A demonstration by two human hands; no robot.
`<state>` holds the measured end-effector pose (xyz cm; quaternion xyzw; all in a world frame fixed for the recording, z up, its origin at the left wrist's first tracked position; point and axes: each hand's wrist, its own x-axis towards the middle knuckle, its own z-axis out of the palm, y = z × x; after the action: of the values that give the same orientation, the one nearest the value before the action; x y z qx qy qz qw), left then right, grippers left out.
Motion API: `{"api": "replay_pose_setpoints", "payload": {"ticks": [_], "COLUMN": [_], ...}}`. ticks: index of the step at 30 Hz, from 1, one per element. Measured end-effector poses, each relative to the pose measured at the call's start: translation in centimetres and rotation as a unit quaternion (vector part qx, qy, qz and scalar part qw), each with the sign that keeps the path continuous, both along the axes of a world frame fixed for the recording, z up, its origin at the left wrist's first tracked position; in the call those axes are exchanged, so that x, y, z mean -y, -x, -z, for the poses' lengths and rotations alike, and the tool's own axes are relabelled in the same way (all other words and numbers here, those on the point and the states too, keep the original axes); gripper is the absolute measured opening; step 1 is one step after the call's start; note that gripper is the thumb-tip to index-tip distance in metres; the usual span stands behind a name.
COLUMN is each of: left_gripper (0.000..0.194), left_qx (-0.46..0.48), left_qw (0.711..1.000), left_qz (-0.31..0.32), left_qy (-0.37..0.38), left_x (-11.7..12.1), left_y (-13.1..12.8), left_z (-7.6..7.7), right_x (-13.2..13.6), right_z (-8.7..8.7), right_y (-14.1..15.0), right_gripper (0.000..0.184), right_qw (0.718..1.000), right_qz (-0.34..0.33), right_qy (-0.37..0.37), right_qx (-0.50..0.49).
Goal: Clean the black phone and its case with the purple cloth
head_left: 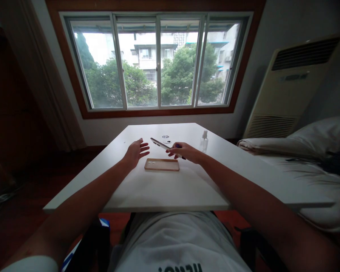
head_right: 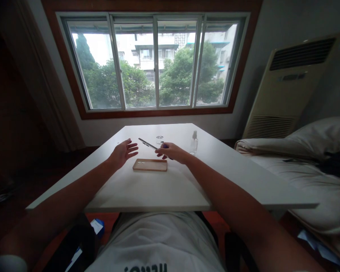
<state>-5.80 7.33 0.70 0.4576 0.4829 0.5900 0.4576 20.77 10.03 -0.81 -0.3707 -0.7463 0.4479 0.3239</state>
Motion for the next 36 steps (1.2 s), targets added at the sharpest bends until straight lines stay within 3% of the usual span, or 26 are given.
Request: {"api": "replay_pose_setpoints", "payload": {"ticks": [2, 5, 11, 23, 27, 32, 36], "left_gripper": [0.022, 0.016, 0.009, 0.01, 0.032, 0.075, 0.086], "left_qx": [-0.165, -0.283, -0.34, -0.322, -0.336, -0.422, -0.486], "left_qw": [0.986, 0.959, 0.94, 0.941, 0.933, 0.894, 0.859], "left_qz": [-0.014, -0.018, 0.037, 0.098, 0.122, 0.15, 0.16], "left_qy": [-0.016, -0.025, -0.02, 0.029, 0.032, 0.013, -0.009], "left_x": [-0.5, -1.0, -1.1, 0.0, 0.3, 0.8, 0.7], "left_y": [0.9, 1.9, 2.2, 1.6, 1.9, 2.4, 2.6], "left_z": [0.3, 0.8, 1.8, 1.2, 1.0, 0.9, 1.1], "right_x": [-0.3, -0.8, -1.0, -0.2, -0.1, 0.0, 0.1], "right_z": [0.0, 0.4, 0.9, 1.0, 1.2, 1.5, 1.7], "right_y": [-0.7, -1.1, -1.1, 0.0, 0.3, 0.5, 0.8], "right_gripper": [0.038, 0.04, 0.044, 0.044, 0.044, 0.047, 0.052], "right_qw": [1.0, 0.999, 0.974, 0.966, 0.962, 0.958, 0.954], "right_qz": [-0.012, -0.03, -0.026, -0.06, -0.071, -0.081, -0.086], "right_qy": [0.009, -0.014, -0.152, -0.171, -0.175, -0.173, -0.182], "right_qx": [0.018, 0.043, 0.167, 0.183, 0.199, 0.213, 0.221]}}
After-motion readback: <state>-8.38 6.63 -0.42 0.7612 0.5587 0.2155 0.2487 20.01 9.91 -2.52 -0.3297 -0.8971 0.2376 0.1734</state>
